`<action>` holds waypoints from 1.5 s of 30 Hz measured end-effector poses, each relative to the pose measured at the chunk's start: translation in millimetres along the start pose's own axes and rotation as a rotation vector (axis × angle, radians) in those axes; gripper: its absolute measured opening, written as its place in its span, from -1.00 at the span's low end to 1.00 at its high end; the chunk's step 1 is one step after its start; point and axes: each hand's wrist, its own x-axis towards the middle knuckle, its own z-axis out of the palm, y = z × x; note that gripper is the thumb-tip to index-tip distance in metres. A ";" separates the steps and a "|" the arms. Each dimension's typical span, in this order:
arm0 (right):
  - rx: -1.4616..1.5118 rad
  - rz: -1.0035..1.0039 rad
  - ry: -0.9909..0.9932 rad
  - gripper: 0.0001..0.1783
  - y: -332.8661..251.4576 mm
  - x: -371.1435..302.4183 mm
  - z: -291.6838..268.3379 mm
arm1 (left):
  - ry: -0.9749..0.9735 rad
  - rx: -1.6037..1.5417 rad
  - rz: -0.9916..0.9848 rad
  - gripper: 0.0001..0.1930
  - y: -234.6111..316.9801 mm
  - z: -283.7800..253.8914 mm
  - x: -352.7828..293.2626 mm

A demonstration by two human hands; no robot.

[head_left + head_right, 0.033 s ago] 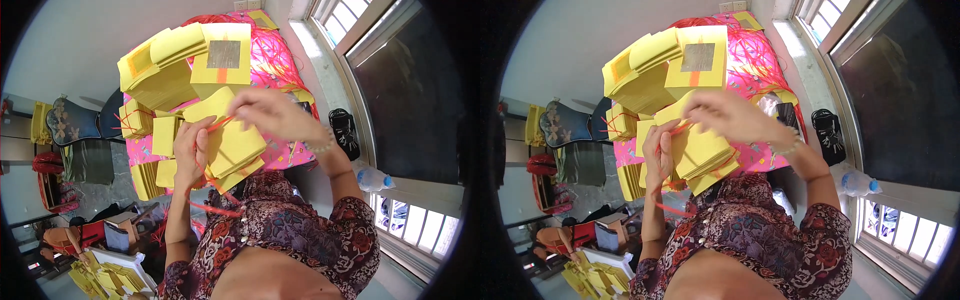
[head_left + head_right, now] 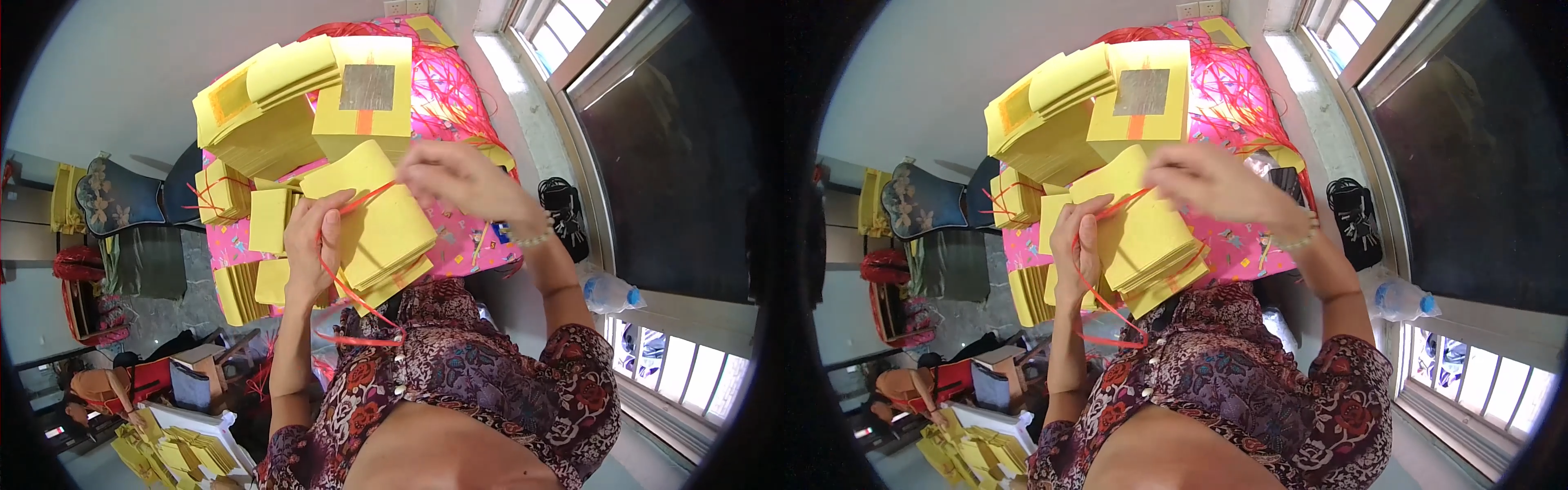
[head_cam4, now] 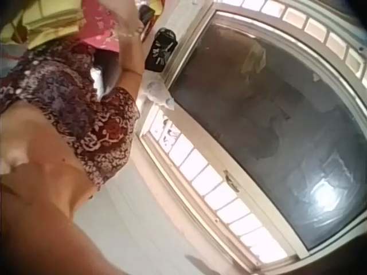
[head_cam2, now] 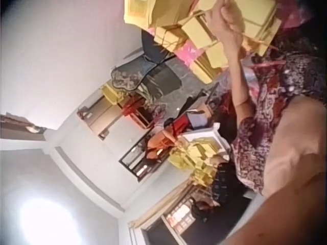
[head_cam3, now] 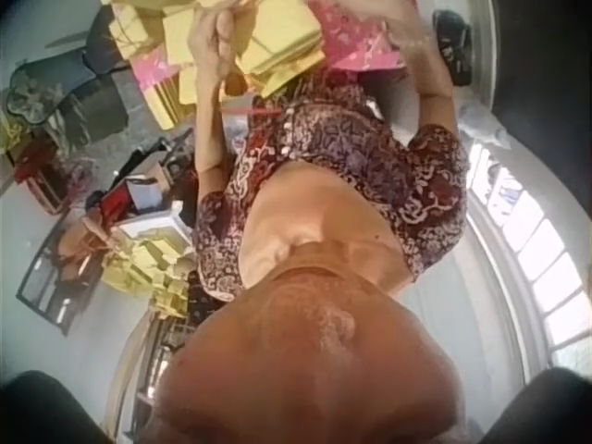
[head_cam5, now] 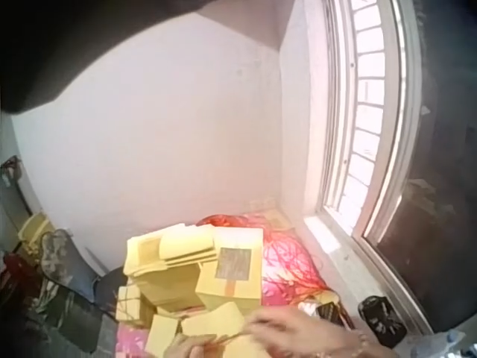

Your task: Counting and stacking yellow sheets of joss paper on a workspace table.

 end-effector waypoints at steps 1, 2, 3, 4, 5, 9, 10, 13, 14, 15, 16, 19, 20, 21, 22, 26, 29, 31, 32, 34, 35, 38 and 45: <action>-0.013 0.066 -0.044 -0.64 18.8 -8.4 -20.2 | 0.031 -0.007 0.027 -0.75 1.1 1.2 0.3; -0.027 0.134 -0.078 -0.62 38.4 -14.8 -34.8 | 0.058 -0.020 0.060 -0.76 2.2 4.7 3.6; -0.024 0.132 -0.086 -0.62 51.9 -18.1 -36.9 | 0.059 -0.010 0.056 -0.77 5.6 4.3 5.2; 0.021 0.328 -0.034 -0.61 63.5 -22.6 -34.8 | 0.060 -0.007 0.049 -0.77 6.9 3.4 5.6; 0.064 0.523 0.016 -0.60 74.8 -23.5 -30.8 | 0.045 -0.006 0.041 -0.77 7.4 2.3 6.1; 0.774 0.416 0.150 -0.61 106.2 -10.3 -7.4 | 0.028 0.009 0.062 -0.78 8.2 1.7 8.0; 0.775 0.418 0.142 -0.61 105.2 -4.1 -0.4 | 0.031 0.014 0.057 -0.78 6.9 1.6 7.5; 0.930 0.346 0.361 -0.67 105.4 4.9 11.4 | 0.019 0.029 0.087 -0.80 1.6 1.1 6.5; 0.964 0.306 0.377 -0.69 108.4 5.2 12.8 | 0.010 0.015 0.142 -0.82 0.1 0.3 7.0; 0.998 0.268 0.391 -0.71 111.0 4.8 15.3 | 0.002 0.002 0.195 -0.83 -1.5 -0.3 6.1; 0.998 0.269 0.387 -0.71 112.4 3.5 19.0 | 0.005 0.004 0.192 -0.83 -5.2 -0.3 4.7; 0.939 0.328 0.446 -0.72 112.3 -4.6 29.8 | 0.011 -0.073 0.241 -0.84 -18.8 2.6 -0.2; 0.963 0.327 0.451 -0.73 108.9 -7.7 31.0 | 0.025 -0.066 0.277 -0.83 -22.0 4.0 -1.4; 0.987 0.327 0.454 -0.73 105.3 -10.5 32.2 | 0.040 -0.057 0.313 -0.83 -23.9 4.4 -2.9; 0.985 0.330 0.450 -0.73 100.2 -14.6 32.5 | 0.043 -0.056 0.309 -0.83 -24.7 4.3 -4.1; 0.842 0.193 0.474 -0.72 92.8 -21.1 30.8 | 0.086 -0.090 0.277 -0.84 -24.9 5.5 -7.4; 0.862 0.233 0.481 -0.71 99.8 -12.8 30.2 | 0.073 -0.087 0.247 -0.83 -21.6 6.9 -5.3; 0.898 0.270 0.472 -0.71 103.1 -6.1 30.3 | 0.065 -0.091 0.234 -0.78 -20.5 7.9 -5.3; 0.919 0.257 0.470 -0.72 103.9 -3.6 30.1 | 0.077 -0.097 0.249 -0.83 -21.6 9.2 -4.9; 0.940 0.246 0.464 -0.72 104.4 0.4 28.6 | 0.091 -0.102 0.262 -0.85 -23.6 9.7 -5.5; 0.925 0.228 0.472 -0.72 103.9 1.5 27.1 | 0.093 -0.100 0.256 -0.85 -24.2 9.6 -6.0; 0.905 0.220 0.472 -0.73 108.8 2.8 30.5 | 0.099 -0.101 0.260 -0.85 -24.5 9.5 -6.9; 0.848 0.400 0.493 -0.74 122.3 -0.3 51.6 | 0.223 -0.124 0.317 -0.87 -36.7 22.7 -15.9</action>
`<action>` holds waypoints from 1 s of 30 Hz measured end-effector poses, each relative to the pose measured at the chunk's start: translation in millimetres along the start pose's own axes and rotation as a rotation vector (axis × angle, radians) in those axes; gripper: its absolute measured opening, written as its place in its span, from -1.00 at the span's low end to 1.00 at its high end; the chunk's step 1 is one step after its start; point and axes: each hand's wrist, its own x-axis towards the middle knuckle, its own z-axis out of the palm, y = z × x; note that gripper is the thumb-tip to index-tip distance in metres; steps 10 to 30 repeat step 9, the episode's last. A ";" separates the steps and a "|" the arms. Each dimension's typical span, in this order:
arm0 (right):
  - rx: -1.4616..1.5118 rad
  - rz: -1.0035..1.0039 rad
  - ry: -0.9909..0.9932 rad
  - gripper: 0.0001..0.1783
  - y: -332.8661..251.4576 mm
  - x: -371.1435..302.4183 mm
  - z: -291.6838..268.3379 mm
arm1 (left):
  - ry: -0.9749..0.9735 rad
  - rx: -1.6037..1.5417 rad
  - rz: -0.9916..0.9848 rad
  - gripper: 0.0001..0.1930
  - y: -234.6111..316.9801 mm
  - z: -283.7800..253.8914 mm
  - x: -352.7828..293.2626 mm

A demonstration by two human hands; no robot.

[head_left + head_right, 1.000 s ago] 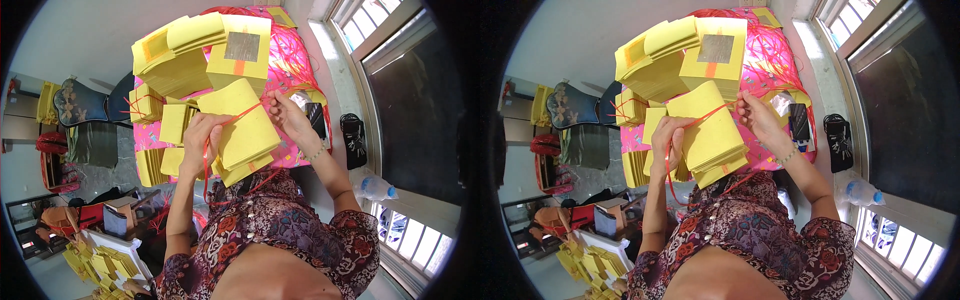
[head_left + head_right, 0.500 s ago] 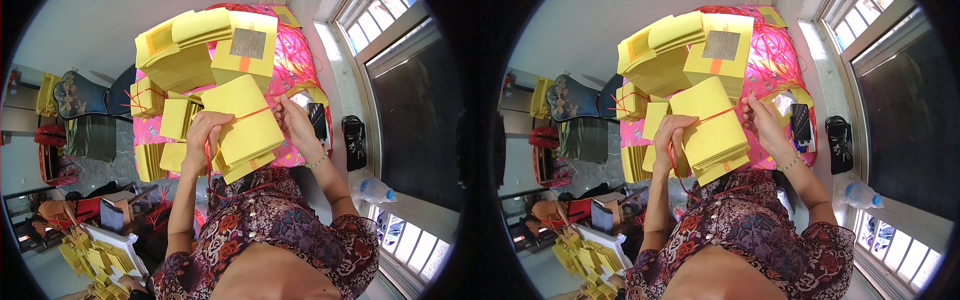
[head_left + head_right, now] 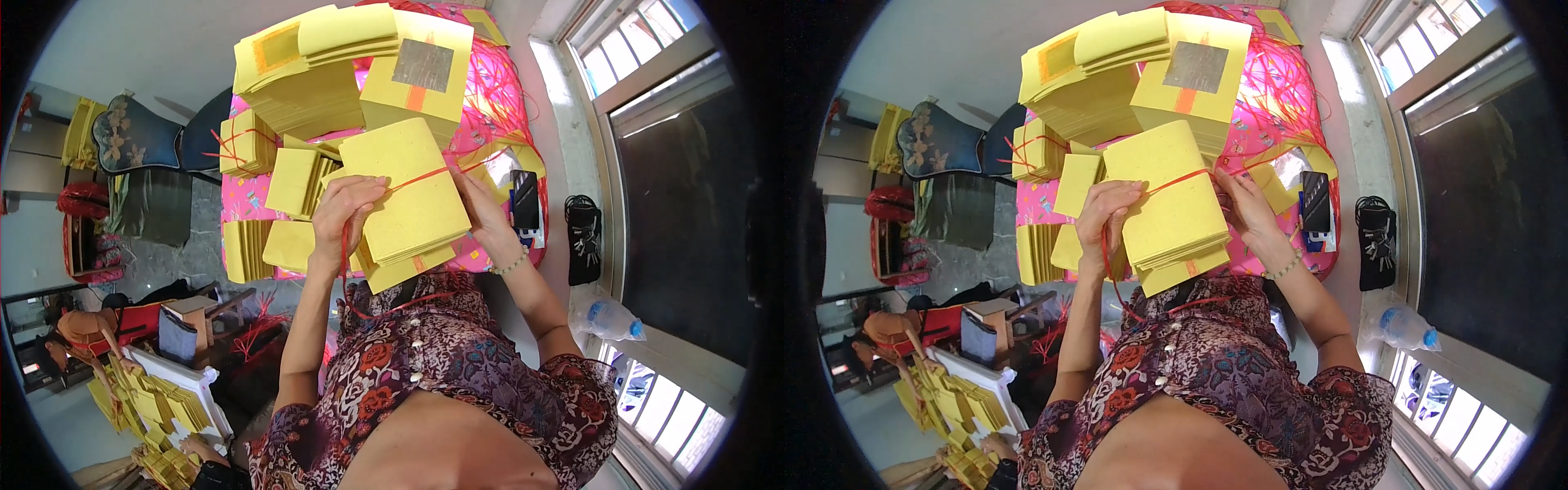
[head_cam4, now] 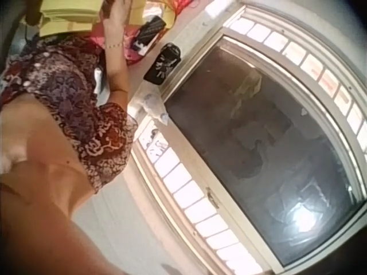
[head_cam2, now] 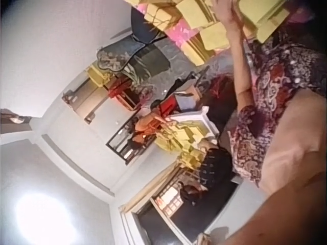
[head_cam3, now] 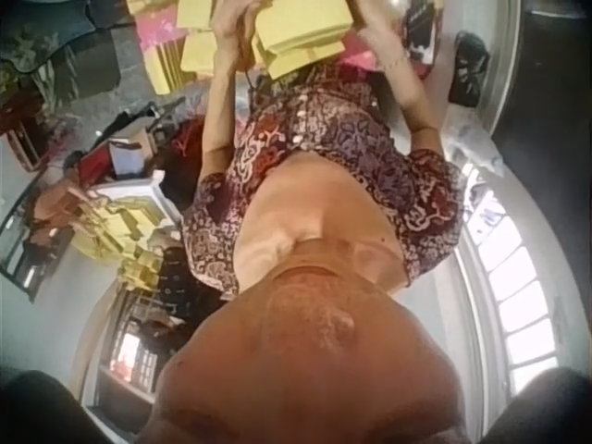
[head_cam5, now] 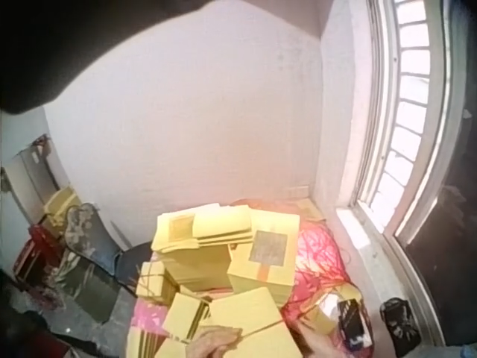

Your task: Counting and stacking yellow sheets of joss paper on a workspace table.

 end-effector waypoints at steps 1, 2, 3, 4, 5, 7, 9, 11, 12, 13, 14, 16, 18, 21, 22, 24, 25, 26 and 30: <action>-0.002 0.005 -0.004 -0.74 1.8 2.5 -2.2 | 0.003 0.005 -0.004 -0.87 -1.1 1.3 -3.4; -0.046 -0.002 -0.048 -0.73 4.3 6.9 -7.6 | 0.050 0.028 -0.006 -0.87 -2.6 2.6 -7.1; -0.091 -0.008 -0.091 -0.72 3.7 7.3 -6.5 | 0.097 0.050 -0.009 -0.86 -4.1 4.8 -11.4; -0.094 -0.004 -0.094 -0.72 3.6 6.5 -4.3 | 0.100 0.054 -0.012 -0.86 -5.0 8.6 -16.2; -0.067 0.017 -0.100 -0.71 2.7 5.0 -1.1 | 0.168 0.017 -0.041 -0.87 -5.5 13.1 -21.6; -0.041 0.037 -0.103 -0.70 1.7 5.6 -1.1 | 0.236 -0.025 -0.068 -0.87 -8.9 18.5 -30.8; -0.059 0.069 -0.171 -0.64 8.4 17.8 -13.2 | 0.313 -0.219 -0.265 -0.83 -11.1 21.0 -39.4; -0.059 0.069 -0.171 -0.64 8.4 17.8 -13.2 | 0.313 -0.219 -0.265 -0.83 -11.1 21.0 -39.4; -0.059 0.069 -0.171 -0.64 8.4 17.8 -13.2 | 0.313 -0.219 -0.265 -0.83 -11.1 21.0 -39.4; -0.059 0.069 -0.171 -0.64 8.4 17.8 -13.2 | 0.313 -0.219 -0.265 -0.83 -11.1 21.0 -39.4; -0.059 0.069 -0.171 -0.64 8.4 17.8 -13.2 | 0.313 -0.219 -0.265 -0.83 -11.1 21.0 -39.4; -0.059 0.069 -0.171 -0.64 8.4 17.8 -13.2 | 0.313 -0.219 -0.265 -0.83 -11.1 21.0 -39.4; -0.059 0.069 -0.171 -0.64 8.4 17.8 -13.2 | 0.313 -0.219 -0.265 -0.83 -11.1 21.0 -39.4; -0.059 0.069 -0.171 -0.64 8.4 17.8 -13.2 | 0.313 -0.219 -0.265 -0.83 -11.1 21.0 -39.4; -0.059 0.069 -0.171 -0.64 8.4 17.8 -13.2 | 0.313 -0.219 -0.265 -0.83 -11.1 21.0 -39.4; -0.059 0.069 -0.171 -0.64 8.4 17.8 -13.2 | 0.313 -0.219 -0.265 -0.83 -11.1 21.0 -39.4; -0.059 0.069 -0.171 -0.64 8.4 17.8 -13.2 | 0.313 -0.219 -0.265 -0.83 -11.1 21.0 -39.4; -0.059 0.069 -0.171 -0.64 8.4 17.8 -13.2 | 0.313 -0.219 -0.265 -0.83 -11.1 21.0 -39.4; -0.059 0.069 -0.171 -0.64 8.4 17.8 -13.2 | 0.313 -0.219 -0.265 -0.83 -11.1 21.0 -39.4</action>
